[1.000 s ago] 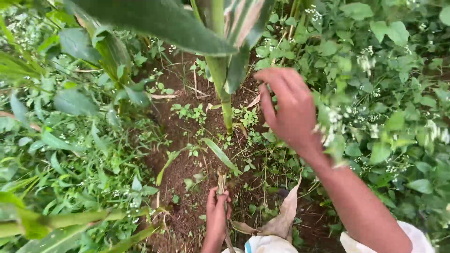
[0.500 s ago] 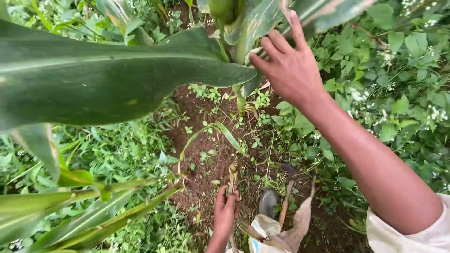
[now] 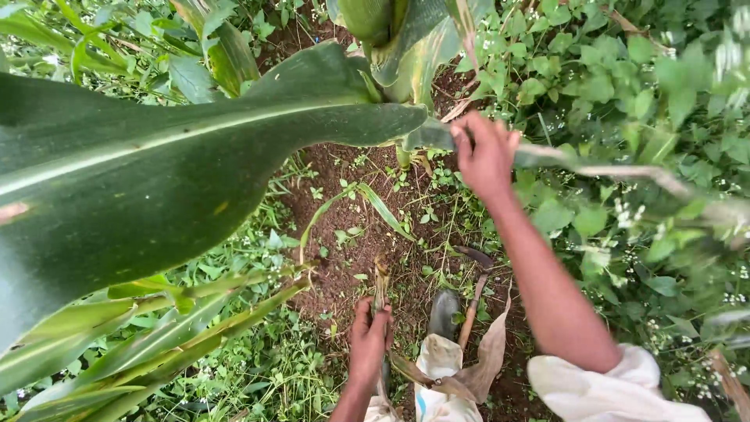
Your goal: The person uses a sickle to cut weeds and grass at the base of the plants in a garden. They gather the cut vegetation by hand and toss it aside, occasionally moving through the rows of crops to clear more ground.
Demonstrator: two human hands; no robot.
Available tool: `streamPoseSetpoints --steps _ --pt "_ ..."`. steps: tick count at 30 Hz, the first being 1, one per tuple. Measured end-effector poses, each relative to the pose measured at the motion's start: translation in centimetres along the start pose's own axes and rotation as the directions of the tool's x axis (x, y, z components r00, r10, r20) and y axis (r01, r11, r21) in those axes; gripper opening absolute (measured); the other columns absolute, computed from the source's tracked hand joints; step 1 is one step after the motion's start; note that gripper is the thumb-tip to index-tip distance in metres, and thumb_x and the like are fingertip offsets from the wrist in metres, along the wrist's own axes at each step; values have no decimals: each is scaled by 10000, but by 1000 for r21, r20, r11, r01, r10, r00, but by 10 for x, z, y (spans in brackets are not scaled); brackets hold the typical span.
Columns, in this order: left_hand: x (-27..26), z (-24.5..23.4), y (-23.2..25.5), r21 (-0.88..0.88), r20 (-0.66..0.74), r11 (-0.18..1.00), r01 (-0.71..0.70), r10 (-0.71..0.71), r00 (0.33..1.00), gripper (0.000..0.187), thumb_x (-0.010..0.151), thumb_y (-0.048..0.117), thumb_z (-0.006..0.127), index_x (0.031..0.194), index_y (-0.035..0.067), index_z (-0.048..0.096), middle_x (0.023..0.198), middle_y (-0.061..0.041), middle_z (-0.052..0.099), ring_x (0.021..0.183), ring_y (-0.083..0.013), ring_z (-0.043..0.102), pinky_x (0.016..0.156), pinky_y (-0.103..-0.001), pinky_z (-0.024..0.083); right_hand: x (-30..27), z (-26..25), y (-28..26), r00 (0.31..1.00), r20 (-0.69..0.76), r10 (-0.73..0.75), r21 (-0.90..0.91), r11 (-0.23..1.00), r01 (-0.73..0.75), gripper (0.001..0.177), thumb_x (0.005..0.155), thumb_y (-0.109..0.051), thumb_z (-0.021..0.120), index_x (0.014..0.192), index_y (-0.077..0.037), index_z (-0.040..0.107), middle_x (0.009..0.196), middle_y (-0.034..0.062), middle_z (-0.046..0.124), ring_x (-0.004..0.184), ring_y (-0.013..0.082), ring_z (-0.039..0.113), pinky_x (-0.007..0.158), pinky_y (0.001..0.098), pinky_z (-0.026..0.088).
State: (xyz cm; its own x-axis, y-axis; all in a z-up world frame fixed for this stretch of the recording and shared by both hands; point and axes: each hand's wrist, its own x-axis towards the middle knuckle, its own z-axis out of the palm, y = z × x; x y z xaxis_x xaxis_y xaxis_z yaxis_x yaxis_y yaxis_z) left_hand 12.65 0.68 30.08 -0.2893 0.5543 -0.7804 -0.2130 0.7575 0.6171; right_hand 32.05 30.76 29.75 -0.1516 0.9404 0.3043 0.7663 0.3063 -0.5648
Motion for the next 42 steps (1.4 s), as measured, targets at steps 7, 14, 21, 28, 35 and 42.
streamPoseSetpoints --steps 7,14,21,28,35,42 --pt "3 13 -4 -34 -18 999 23 -24 1000 111 1034 164 554 1099 117 631 695 -3 550 523 -108 432 483 -250 353 -30 45 -28 903 200 381 648 640 -413 131 1106 -100 488 982 -89 529 824 12 557 675 116 441 585 261 351" --pt "3 13 3 -33 -5 999 35 -35 999 182 1036 173 526 1178 122 629 742 -19 550 567 -122 431 536 -263 379 -46 75 10 830 233 507 284 781 -557 87 1078 -150 540 1073 -195 614 841 15 686 821 218 634 897 420 436" --pt "22 -1 -20 94 9 992 85 -86 996 202 1041 195 464 1128 96 617 653 -22 500 575 -146 461 575 -315 450 -295 167 77 714 345 609 -218 792 -570 199 1089 -112 476 1076 -192 658 553 -51 481 407 104 385 340 265 301" --pt "41 -31 -63 220 85 975 23 -42 996 233 1037 235 519 1213 160 652 823 -14 619 566 -106 444 507 -239 365 -391 155 23 495 248 833 -139 536 -833 195 1064 -292 454 1131 -263 635 882 20 746 862 237 689 775 401 444" --pt "28 -39 -58 188 177 966 -180 147 973 238 1035 100 491 1232 152 614 825 -8 594 553 -107 441 497 -245 362 -314 83 -77 718 6 696 284 687 -669 170 999 -160 602 1148 -178 683 989 -14 746 927 166 636 935 391 407" --pt "-55 -12 -7 289 304 870 -400 313 900 581 851 405 641 1359 155 512 1104 -57 644 1011 -200 623 936 -441 544 -307 5 -159 870 -113 480 351 838 -417 324 1049 -376 479 1120 -137 685 1037 25 720 966 211 626 926 435 395"
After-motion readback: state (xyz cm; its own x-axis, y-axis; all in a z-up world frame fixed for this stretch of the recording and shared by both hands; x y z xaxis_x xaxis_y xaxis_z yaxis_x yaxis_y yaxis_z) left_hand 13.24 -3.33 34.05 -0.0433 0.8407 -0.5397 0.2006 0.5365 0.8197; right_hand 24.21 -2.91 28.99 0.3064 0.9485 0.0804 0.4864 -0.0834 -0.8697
